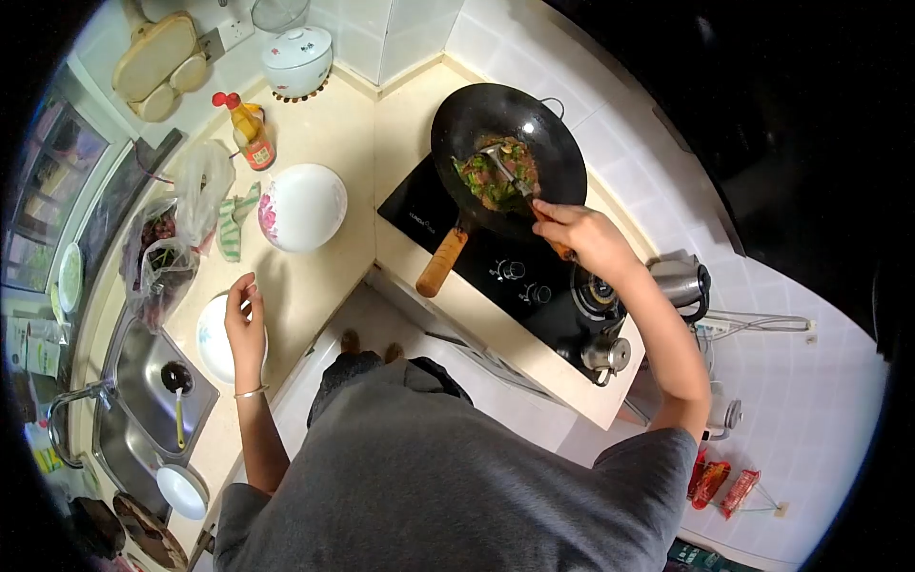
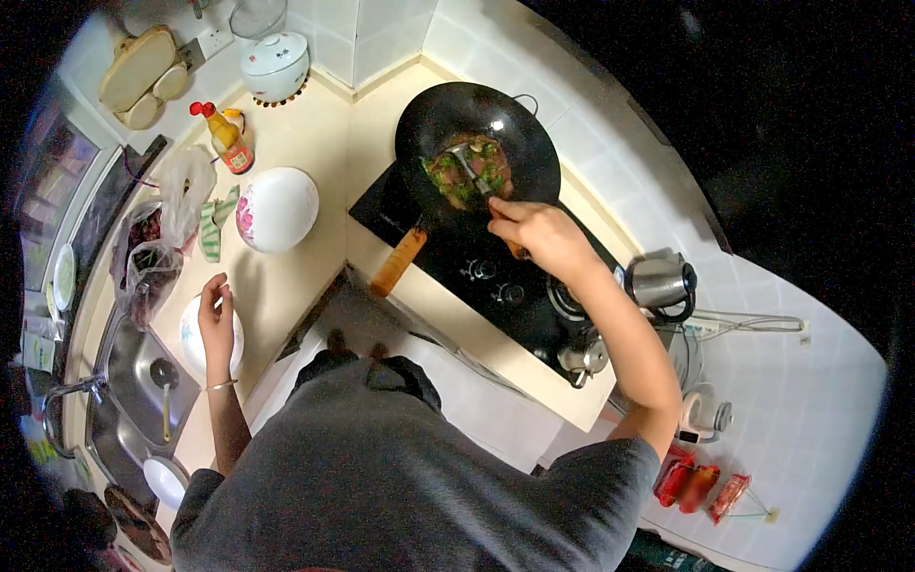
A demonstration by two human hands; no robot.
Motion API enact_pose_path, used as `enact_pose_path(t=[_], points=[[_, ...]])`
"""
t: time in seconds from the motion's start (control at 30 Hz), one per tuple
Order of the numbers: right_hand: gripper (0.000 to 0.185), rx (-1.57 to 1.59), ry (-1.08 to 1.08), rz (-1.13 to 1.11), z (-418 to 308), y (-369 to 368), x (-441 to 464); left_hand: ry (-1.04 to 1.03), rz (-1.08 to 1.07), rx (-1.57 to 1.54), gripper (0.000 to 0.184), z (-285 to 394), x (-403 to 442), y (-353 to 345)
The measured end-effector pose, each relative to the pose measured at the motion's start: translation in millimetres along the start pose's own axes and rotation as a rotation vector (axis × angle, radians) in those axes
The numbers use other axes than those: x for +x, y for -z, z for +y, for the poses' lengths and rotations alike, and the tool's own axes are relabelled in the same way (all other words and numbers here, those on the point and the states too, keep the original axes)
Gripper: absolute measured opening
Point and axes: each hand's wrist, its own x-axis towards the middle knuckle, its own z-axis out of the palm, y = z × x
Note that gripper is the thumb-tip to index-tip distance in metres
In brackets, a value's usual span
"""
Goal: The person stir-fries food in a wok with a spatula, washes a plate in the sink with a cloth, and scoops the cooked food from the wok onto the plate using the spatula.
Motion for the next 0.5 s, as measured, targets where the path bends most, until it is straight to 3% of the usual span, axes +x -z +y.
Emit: enact_pose_path(t=[0.13, 0.23, 0.5], points=[[0.035, -0.038, -0.043, 0.009, -37, 41, -14, -0.032, -0.024, 0.02, 0.027, 1, 2, 2], [0.017, 0.201, -0.256, 0.139, -63, 67, -18, -0.03, -0.04, 0.018, 0.027, -1, 4, 4], [0.019, 0.385, -0.314, 0.166, -27, 26, 2, -0.035, -0.044, 0.002, 0.028, -7, 4, 9]])
